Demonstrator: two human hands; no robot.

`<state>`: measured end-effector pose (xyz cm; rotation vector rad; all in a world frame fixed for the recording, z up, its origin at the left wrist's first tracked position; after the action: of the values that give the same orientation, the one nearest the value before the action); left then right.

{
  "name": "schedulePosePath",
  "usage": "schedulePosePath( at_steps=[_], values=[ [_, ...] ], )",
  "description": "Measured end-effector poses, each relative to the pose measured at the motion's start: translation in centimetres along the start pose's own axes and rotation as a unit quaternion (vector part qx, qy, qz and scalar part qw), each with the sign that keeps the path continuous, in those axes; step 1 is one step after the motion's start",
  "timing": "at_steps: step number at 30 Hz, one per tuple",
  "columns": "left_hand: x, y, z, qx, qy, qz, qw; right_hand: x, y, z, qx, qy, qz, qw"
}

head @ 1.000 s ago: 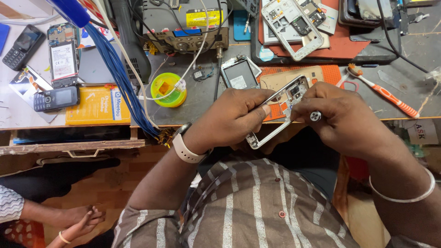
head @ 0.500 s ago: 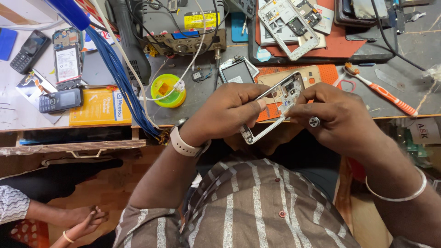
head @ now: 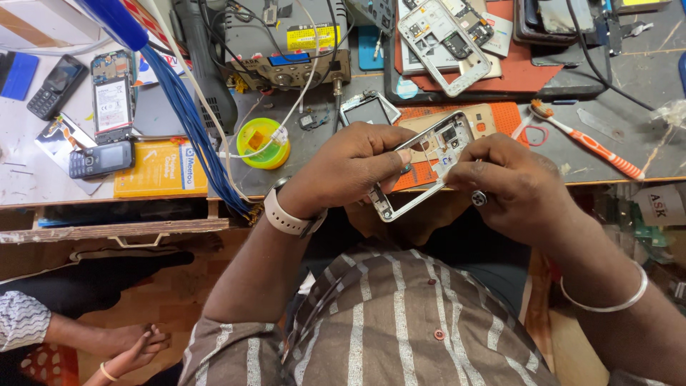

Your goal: The person disassembles a smartphone at a repair bench, using a screwdriver to remove screws and separating the back cover, frame, and battery from the device. They handle the internal chassis, set parts aside, then pick up another phone and press its screen while a second person reaches into a drawer below the bench.

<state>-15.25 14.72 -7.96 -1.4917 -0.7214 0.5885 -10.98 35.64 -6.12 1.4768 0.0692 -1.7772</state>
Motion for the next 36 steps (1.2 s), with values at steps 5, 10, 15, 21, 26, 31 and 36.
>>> schedulePosePath(
  at_steps=[5,10,15,21,26,31,36],
  values=[
    [0.3,-0.6,-0.4,0.001,-0.001,-0.019,1.0,-0.3,0.8,-0.5,-0.015,-0.028,-0.001,1.0],
    [0.7,-0.8,-0.5,-0.022,0.011,-0.014,1.0,-0.4,0.8,-0.6,-0.026,-0.01,0.002,1.0],
    [0.9,-1.2,-0.5,-0.016,0.017,0.023,0.999,-0.9,0.9,-0.6,-0.04,0.009,0.036,0.999],
    [0.9,-2.3,-0.9,0.013,0.015,0.022,1.0,-1.4,1.0,-1.0,-0.021,-0.078,0.013,0.997],
    [1.3,-3.0,-1.3,0.023,-0.003,0.063,0.998,-0.8,0.5,-1.2,-0.028,-0.046,-0.02,0.998],
    [1.4,-3.2,-1.1,0.032,-0.004,0.108,0.994,-0.5,0.5,-0.9,-0.065,-0.017,-0.027,0.997],
    [1.3,-2.9,-0.9,0.054,-0.016,0.148,0.987,-0.7,1.1,-0.2,-0.11,-0.013,-0.046,0.993]
  ],
)
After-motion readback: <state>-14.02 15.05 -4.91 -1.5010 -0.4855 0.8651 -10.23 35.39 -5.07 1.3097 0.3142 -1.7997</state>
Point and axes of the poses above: each hand's wrist, its own z-axis towards the middle knuckle, its own x-axis out of the palm, y = z × x, the point moved 5 cm from there along z, towards the middle knuckle, and after that the axes turned 5 degrees about -z, right-handed, at the moved point
